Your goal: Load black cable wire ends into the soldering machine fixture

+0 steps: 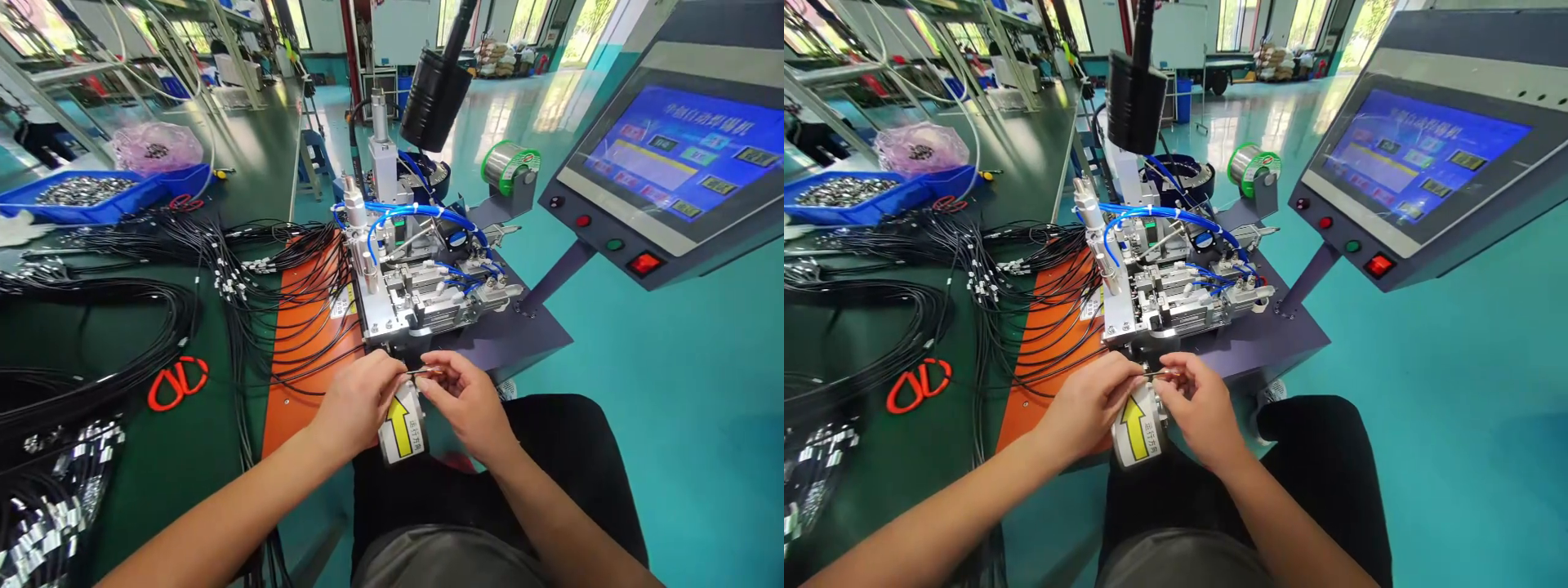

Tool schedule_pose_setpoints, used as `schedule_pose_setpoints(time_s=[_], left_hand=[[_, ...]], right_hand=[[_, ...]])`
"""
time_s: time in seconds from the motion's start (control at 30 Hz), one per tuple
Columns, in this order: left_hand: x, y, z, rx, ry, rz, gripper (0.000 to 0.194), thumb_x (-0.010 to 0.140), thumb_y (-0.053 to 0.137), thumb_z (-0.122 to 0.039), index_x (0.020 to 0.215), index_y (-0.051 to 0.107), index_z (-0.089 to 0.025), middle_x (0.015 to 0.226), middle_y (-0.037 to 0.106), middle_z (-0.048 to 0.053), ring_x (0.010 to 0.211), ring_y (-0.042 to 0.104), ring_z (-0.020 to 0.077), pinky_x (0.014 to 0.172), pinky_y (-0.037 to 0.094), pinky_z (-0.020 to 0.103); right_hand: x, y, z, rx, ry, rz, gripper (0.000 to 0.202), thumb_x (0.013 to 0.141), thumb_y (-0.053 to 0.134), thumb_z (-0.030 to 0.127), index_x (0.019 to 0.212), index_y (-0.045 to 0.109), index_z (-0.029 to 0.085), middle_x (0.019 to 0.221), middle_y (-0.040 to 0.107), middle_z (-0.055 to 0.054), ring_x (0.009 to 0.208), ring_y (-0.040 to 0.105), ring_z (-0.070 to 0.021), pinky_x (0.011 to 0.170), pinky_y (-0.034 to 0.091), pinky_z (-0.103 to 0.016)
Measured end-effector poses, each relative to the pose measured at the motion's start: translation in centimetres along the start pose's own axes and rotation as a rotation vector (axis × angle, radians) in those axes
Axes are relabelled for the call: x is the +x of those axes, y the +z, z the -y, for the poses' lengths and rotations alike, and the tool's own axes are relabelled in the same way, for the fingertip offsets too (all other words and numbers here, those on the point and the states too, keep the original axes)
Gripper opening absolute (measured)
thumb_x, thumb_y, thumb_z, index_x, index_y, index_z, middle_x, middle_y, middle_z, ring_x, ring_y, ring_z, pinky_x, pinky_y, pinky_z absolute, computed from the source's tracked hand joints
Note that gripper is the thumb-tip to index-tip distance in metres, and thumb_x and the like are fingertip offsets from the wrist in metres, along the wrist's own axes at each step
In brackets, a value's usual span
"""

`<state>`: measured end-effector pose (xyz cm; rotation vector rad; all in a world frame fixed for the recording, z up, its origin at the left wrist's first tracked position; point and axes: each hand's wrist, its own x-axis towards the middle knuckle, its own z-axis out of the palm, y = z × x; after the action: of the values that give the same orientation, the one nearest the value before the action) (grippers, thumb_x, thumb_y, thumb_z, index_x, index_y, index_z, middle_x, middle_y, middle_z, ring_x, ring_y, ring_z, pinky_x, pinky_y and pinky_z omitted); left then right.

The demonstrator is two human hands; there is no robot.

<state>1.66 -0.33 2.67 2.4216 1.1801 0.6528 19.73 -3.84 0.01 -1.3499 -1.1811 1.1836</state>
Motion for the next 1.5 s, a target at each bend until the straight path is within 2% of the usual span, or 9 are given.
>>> schedule_pose_setpoints(time_s=[0.1, 0.2, 0.4, 0.67, 0.9, 1.27, 1.37, 1.5], left_hand=[[-0.2, 0.7, 0.1, 0.047, -0.003, -0.051, 0.020, 0.098, 0.046, -0.025, 0.087, 0.061, -0.016, 0.080, 0.057, 0.003, 0.073, 0.053, 0.0154, 0.065, 0.043, 0.027], [-0.5, 1.2, 0.3, 0.043, 0.008, -0.091, 0.020, 0.099, 0.045, -0.026, 0.087, 0.058, -0.016, 0.080, 0.057, 0.003, 0.074, 0.053, 0.0158, 0.067, 0.042, 0.028], [-0.7, 1.6, 0.6, 0.016, -0.017, -0.091, 0.022, 0.100, 0.044, -0.028, 0.086, 0.057, -0.017, 0.078, 0.056, 0.003, 0.072, 0.052, 0.0154, 0.067, 0.042, 0.029], [-0.7, 1.6, 0.6, -0.001, -0.037, -0.092, 0.021, 0.099, 0.045, -0.028, 0.086, 0.057, -0.017, 0.079, 0.055, 0.002, 0.072, 0.052, 0.0153, 0.065, 0.041, 0.028], [-0.6, 1.7, 0.7, 0.016, -0.021, -0.093, 0.021, 0.099, 0.045, -0.027, 0.083, 0.056, -0.017, 0.077, 0.054, 0.002, 0.071, 0.051, 0.0152, 0.065, 0.041, 0.028], [-0.6, 1.6, 0.6, 0.050, -0.006, -0.101, 0.021, 0.099, 0.045, -0.026, 0.083, 0.057, -0.017, 0.077, 0.054, 0.002, 0.070, 0.051, 0.0152, 0.064, 0.041, 0.029], [-0.7, 1.6, 0.6, 0.045, -0.008, -0.100, 0.021, 0.099, 0.045, -0.027, 0.084, 0.057, -0.018, 0.076, 0.054, 0.002, 0.070, 0.051, 0.0153, 0.065, 0.041, 0.029], [-0.6, 1.6, 0.6, 0.034, -0.013, -0.097, 0.021, 0.098, 0.045, -0.027, 0.083, 0.057, -0.018, 0.077, 0.055, 0.002, 0.070, 0.052, 0.0154, 0.065, 0.042, 0.028]], right_hand=[[-0.1, -0.1, -0.3, -0.038, -0.017, -0.084, 0.036, 0.082, 0.069, 0.027, 0.117, 0.060, 0.021, 0.099, 0.071, -0.005, 0.083, 0.065, -0.0180, 0.077, 0.052, -0.032], [-0.4, -0.4, -0.3, -0.124, -0.050, -0.121, 0.031, 0.084, 0.067, 0.028, 0.114, 0.062, 0.021, 0.099, 0.070, -0.006, 0.083, 0.064, -0.0176, 0.077, 0.052, -0.032], [-0.6, -0.8, -0.1, -0.298, -0.172, -0.222, 0.022, 0.088, 0.063, 0.028, 0.109, 0.066, 0.022, 0.095, 0.069, -0.004, 0.083, 0.063, -0.0176, 0.076, 0.050, -0.032], [-0.2, -0.6, 0.1, -0.379, -0.192, -0.204, 0.017, 0.089, 0.061, 0.028, 0.104, 0.067, 0.022, 0.092, 0.067, -0.003, 0.080, 0.061, -0.0170, 0.071, 0.050, -0.030], [-0.4, -0.5, 0.1, -0.409, -0.257, -0.170, 0.018, 0.091, 0.059, 0.024, 0.107, 0.067, 0.022, 0.092, 0.066, -0.003, 0.079, 0.060, -0.0168, 0.072, 0.049, -0.029], [-0.4, -0.5, 0.5, -0.446, -0.360, -0.189, 0.019, 0.092, 0.056, 0.020, 0.105, 0.070, 0.023, 0.096, 0.064, -0.004, 0.083, 0.060, -0.0169, 0.073, 0.050, -0.029], [-0.2, -0.3, 0.5, -0.398, -0.303, -0.196, 0.012, 0.091, 0.059, 0.022, 0.095, 0.070, 0.022, 0.093, 0.065, -0.004, 0.080, 0.060, -0.0166, 0.071, 0.049, -0.029], [0.3, 0.1, 0.3, -0.195, -0.076, -0.170, 0.013, 0.087, 0.065, 0.032, 0.088, 0.068, 0.020, 0.085, 0.068, -0.004, 0.073, 0.062, -0.0173, 0.065, 0.050, -0.029]])
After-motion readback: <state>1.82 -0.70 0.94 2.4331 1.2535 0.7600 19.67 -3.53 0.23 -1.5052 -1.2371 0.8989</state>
